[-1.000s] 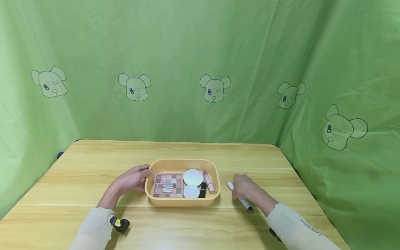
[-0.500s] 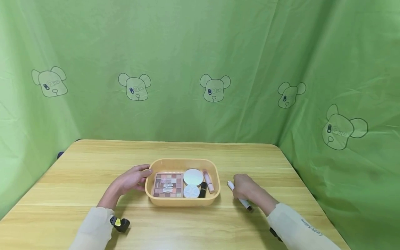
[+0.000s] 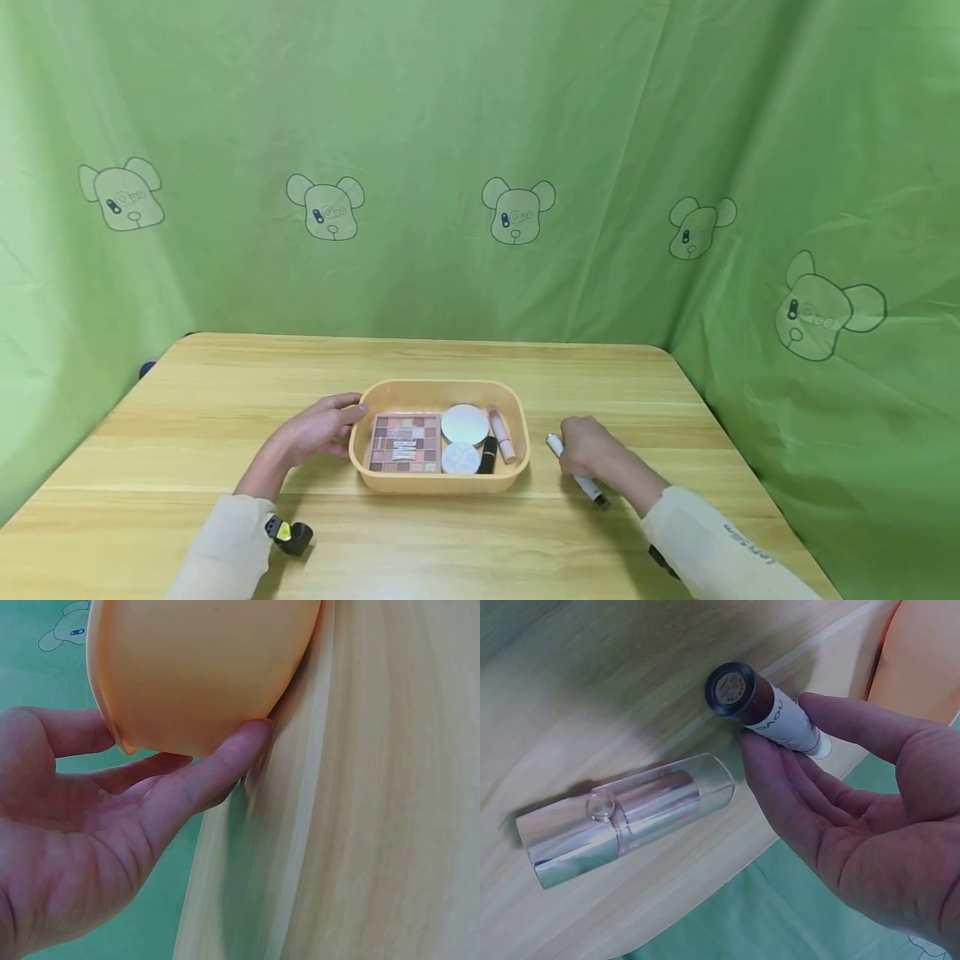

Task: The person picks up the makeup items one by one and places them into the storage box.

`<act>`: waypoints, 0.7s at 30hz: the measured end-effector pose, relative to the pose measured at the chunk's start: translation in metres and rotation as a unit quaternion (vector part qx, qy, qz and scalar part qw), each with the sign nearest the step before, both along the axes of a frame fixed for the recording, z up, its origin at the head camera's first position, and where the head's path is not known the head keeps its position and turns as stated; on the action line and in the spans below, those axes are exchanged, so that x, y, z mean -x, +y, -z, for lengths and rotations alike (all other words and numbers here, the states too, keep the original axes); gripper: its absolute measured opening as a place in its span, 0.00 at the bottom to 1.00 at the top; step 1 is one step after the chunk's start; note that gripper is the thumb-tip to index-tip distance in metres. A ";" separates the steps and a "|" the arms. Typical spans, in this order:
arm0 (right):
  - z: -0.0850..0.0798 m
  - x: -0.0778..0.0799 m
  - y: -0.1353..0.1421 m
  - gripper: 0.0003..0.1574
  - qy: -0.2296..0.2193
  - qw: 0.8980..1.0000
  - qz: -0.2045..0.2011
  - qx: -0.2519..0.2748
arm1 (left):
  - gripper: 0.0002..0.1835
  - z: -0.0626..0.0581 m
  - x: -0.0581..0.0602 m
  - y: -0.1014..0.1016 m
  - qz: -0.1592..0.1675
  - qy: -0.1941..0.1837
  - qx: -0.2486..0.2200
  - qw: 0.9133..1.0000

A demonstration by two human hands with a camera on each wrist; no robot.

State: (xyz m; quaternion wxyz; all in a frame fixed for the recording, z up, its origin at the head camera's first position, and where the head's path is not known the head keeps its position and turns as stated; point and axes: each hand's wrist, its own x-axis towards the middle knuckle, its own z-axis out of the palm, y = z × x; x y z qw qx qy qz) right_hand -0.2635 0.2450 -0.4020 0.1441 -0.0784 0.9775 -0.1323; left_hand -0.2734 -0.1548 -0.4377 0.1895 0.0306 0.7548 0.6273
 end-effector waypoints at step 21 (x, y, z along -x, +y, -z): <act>-0.005 0.004 -0.003 0.12 -0.009 1.000 0.011 -0.001 | 0.33 -0.001 0.001 0.000 0.002 -0.001 0.002 1.000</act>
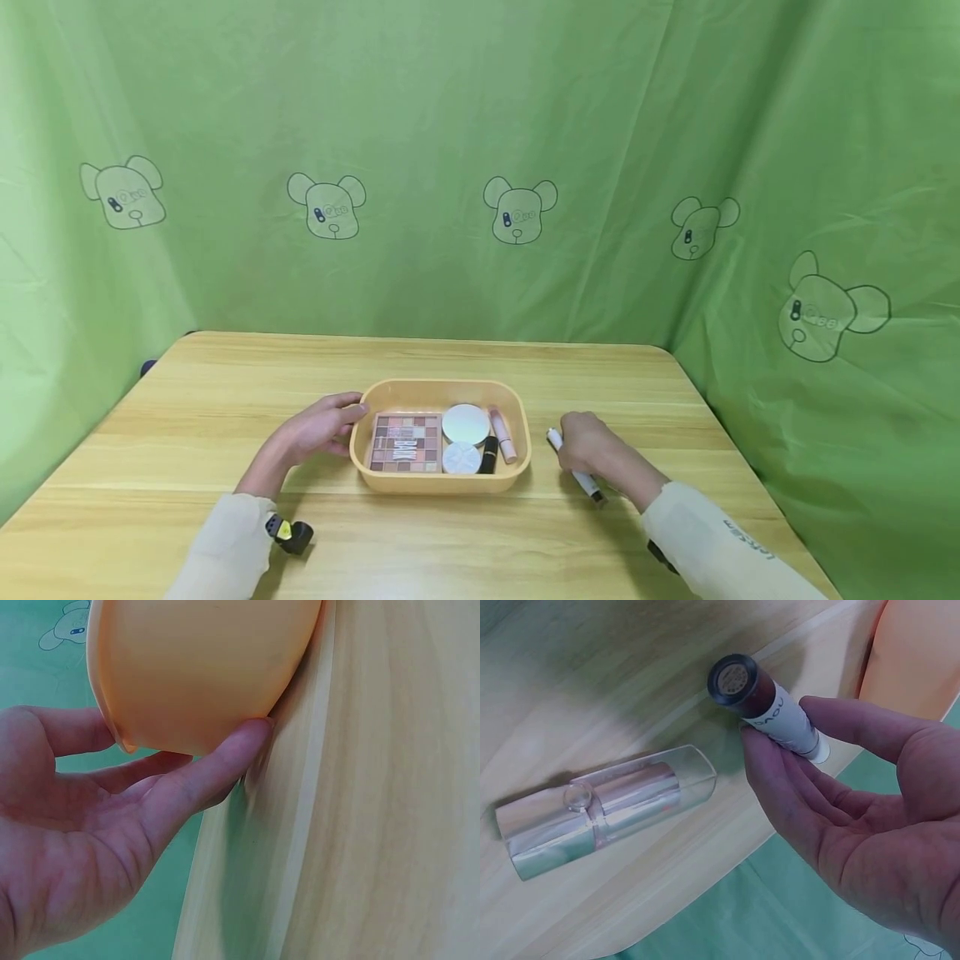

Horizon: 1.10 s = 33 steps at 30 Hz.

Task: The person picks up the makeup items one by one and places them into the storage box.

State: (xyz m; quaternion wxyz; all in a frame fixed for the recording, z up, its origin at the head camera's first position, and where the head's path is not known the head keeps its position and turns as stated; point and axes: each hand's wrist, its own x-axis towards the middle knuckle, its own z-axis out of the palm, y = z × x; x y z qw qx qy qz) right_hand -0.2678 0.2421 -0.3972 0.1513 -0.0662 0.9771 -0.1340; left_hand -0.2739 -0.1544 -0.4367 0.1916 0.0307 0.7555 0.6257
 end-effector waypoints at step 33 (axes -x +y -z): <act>-0.023 0.010 -0.004 0.08 0.047 0.999 0.006 0.009 | 0.33 0.001 0.000 0.000 0.003 0.001 0.000 1.000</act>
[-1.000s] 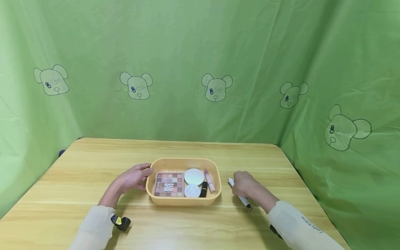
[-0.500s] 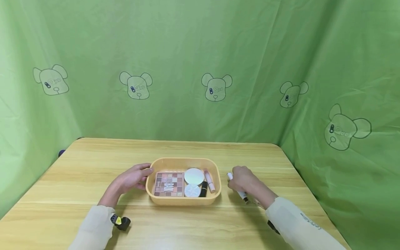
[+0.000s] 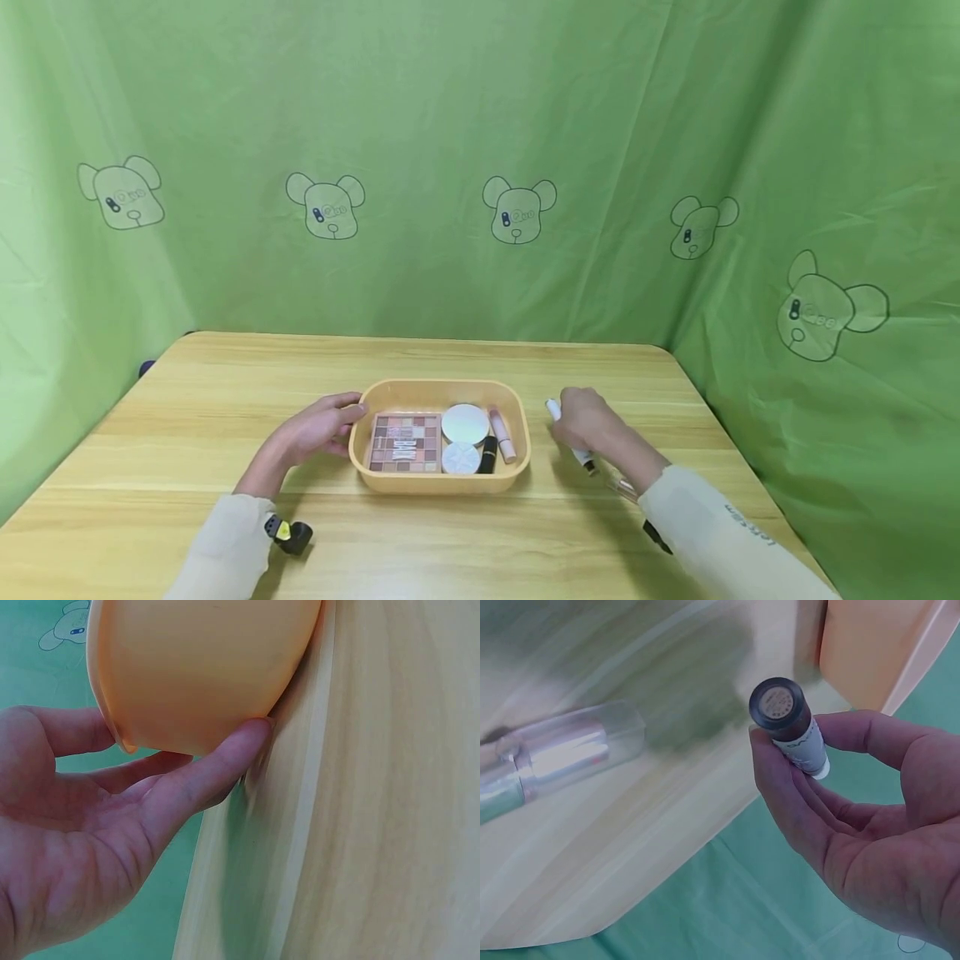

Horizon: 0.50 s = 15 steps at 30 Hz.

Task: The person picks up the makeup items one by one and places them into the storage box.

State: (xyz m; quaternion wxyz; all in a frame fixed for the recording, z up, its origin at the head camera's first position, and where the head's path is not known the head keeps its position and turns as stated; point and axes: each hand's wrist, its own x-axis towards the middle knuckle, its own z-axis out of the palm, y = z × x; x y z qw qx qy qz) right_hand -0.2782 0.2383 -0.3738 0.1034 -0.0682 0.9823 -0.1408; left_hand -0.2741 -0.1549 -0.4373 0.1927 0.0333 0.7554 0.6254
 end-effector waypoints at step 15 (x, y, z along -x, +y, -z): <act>-0.016 0.003 -0.018 0.05 0.051 0.998 -0.026 0.004 | 0.34 0.000 0.000 0.001 -0.003 -0.003 -0.004 1.000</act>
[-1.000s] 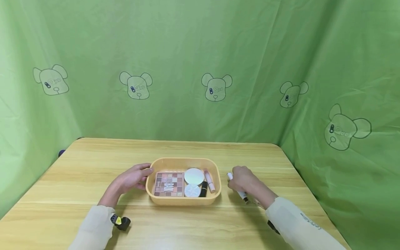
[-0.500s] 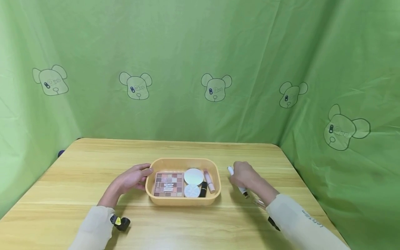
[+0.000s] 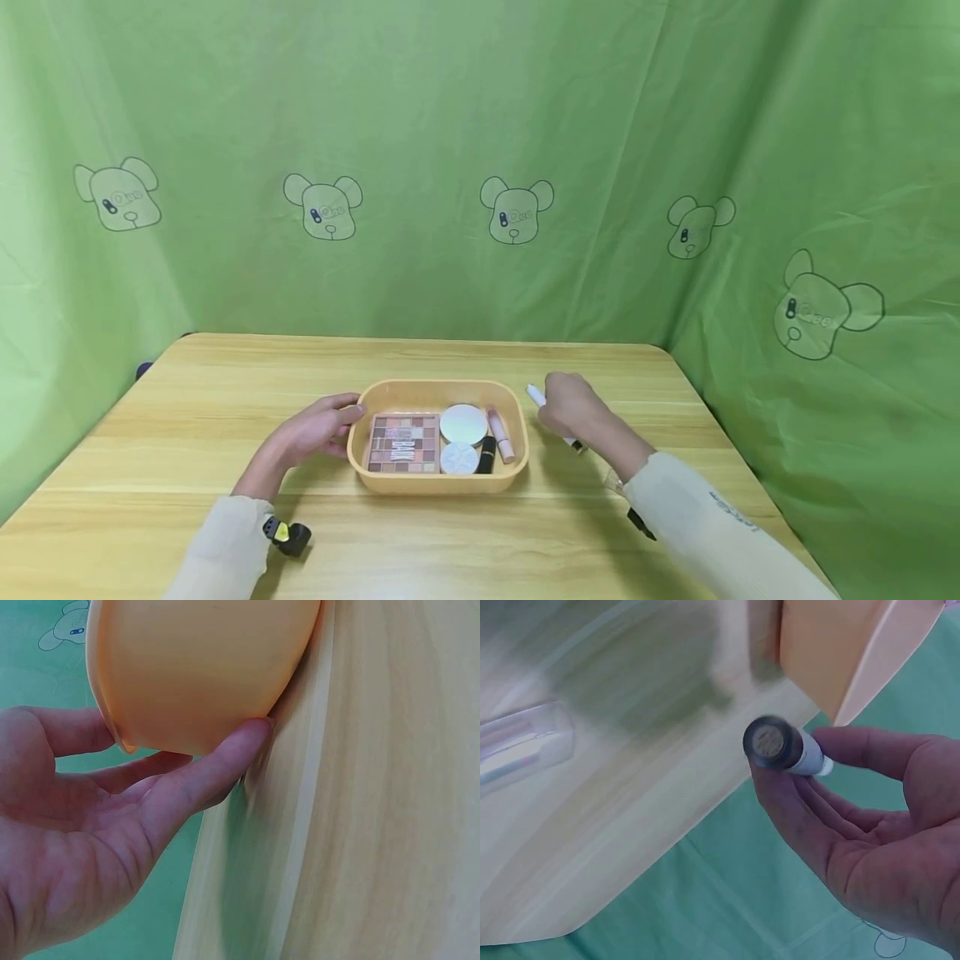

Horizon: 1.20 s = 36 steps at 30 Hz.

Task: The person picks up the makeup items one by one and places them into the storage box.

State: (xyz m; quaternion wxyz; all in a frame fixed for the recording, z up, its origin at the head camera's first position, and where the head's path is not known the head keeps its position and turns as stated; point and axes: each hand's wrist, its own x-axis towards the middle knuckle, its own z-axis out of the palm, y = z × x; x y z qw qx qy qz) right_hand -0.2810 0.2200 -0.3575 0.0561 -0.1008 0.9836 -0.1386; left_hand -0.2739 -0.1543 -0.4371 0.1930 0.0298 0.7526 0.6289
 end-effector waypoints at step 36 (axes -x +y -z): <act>-0.006 0.002 -0.068 0.15 0.055 0.997 -0.047 0.000 | 0.33 -0.001 -0.001 -0.002 0.004 0.006 0.000 1.000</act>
